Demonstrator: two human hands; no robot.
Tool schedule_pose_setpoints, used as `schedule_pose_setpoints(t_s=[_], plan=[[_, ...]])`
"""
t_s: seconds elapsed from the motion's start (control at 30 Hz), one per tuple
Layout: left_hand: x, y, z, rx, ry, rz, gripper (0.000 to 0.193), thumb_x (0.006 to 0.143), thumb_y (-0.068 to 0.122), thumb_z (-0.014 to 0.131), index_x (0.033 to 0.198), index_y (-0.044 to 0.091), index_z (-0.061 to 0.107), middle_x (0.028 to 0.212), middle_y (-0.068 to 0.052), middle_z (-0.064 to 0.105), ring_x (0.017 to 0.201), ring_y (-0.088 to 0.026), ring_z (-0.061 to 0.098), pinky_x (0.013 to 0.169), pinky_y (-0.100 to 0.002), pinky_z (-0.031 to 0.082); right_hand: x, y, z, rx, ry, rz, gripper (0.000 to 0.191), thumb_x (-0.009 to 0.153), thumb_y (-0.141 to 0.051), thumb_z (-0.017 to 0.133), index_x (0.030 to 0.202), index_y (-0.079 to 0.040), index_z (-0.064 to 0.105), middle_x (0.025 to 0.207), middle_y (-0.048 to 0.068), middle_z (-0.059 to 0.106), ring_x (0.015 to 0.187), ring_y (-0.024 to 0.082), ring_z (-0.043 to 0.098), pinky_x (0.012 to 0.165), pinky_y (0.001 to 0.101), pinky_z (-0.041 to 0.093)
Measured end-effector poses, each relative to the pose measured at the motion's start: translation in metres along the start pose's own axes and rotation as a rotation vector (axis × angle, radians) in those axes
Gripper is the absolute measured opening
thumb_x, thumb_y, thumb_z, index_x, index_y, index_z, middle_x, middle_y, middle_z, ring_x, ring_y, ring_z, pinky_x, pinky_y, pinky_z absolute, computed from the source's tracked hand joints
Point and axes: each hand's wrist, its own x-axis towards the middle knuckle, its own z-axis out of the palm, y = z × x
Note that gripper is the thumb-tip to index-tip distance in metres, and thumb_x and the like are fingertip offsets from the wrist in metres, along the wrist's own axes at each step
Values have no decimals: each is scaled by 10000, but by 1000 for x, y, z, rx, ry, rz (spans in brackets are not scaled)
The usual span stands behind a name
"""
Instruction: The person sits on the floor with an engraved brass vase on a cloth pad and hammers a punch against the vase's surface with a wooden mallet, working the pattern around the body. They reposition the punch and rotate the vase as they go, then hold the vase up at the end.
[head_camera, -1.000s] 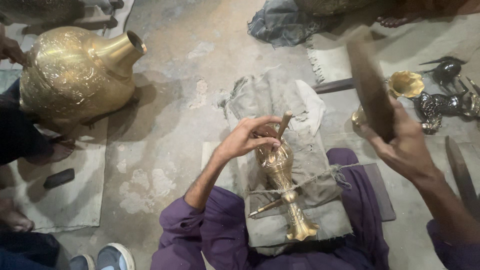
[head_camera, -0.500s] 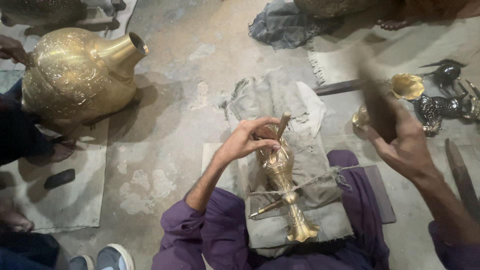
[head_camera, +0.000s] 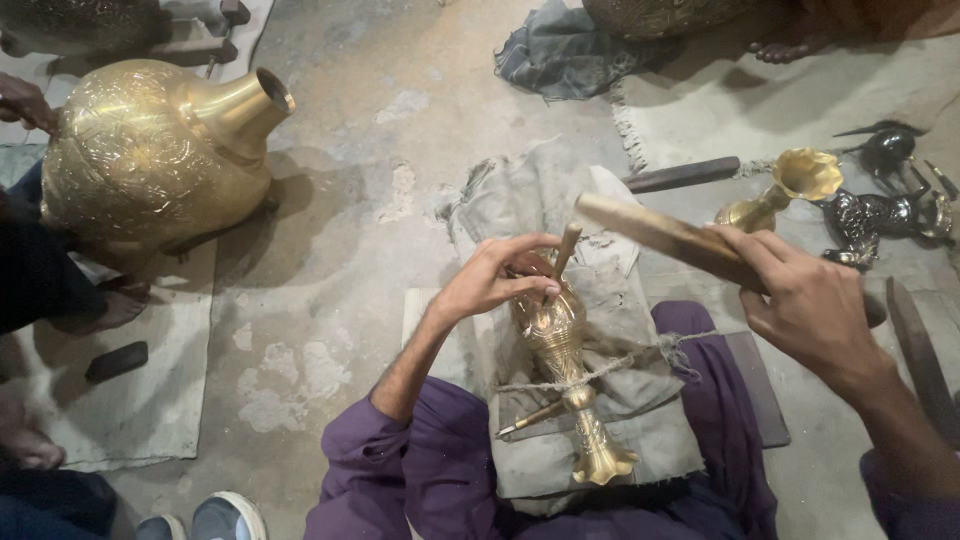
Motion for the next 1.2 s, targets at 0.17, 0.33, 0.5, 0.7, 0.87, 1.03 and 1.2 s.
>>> schedule_pose_setpoints(t_s=[0.17,0.33,0.5,0.7,0.87,1.03,1.2], plan=[[1,3,-3,-19,-48,16,547,935,228,763,1423,74,570,984,-78,815,861,-147,799,759,-304,651,0,1,-5,-8,24,33,774,846,-161,735,1570,-310,504,1152,31,741,778,215,739,779,364,635],[2,5,-3,-15,-56,34,543,945,215,753,1437,82,563,995,-74,813,886,-153,798,788,-315,653,4,3,-9,449,256,-50,632,944,-202,718,1528,-217,478,1255,81,696,997,242,736,894,360,609],[0,4,-4,21,-49,62,556,944,209,750,1449,84,556,990,-73,812,891,-157,799,812,-323,638,10,10,-10,37,23,-82,659,853,-149,720,1480,-281,565,1231,61,742,923,239,755,859,407,626],[-1,2,-1,5,-28,40,542,940,220,753,1431,79,572,998,-69,813,900,-150,796,823,-319,636,13,6,6,383,52,-28,557,951,-209,730,1457,-188,499,1161,74,717,919,201,728,861,374,622],[-1,3,0,80,14,58,535,906,211,796,1388,75,607,969,-79,820,885,-158,798,808,-327,627,14,7,7,362,184,-9,587,961,-105,679,1530,-144,538,1344,157,702,936,221,725,733,351,631],[-4,0,0,27,18,60,533,920,209,785,1399,74,595,985,-78,814,917,-155,797,838,-326,633,14,7,7,108,41,-97,589,895,-110,706,1455,-219,558,1189,98,743,892,207,736,769,374,633],[-7,-7,3,21,41,39,531,909,213,791,1386,82,599,977,-80,817,902,-163,803,831,-336,643,15,6,15,394,99,-49,624,928,-176,726,1501,-166,478,1131,100,714,861,197,719,771,374,628]])
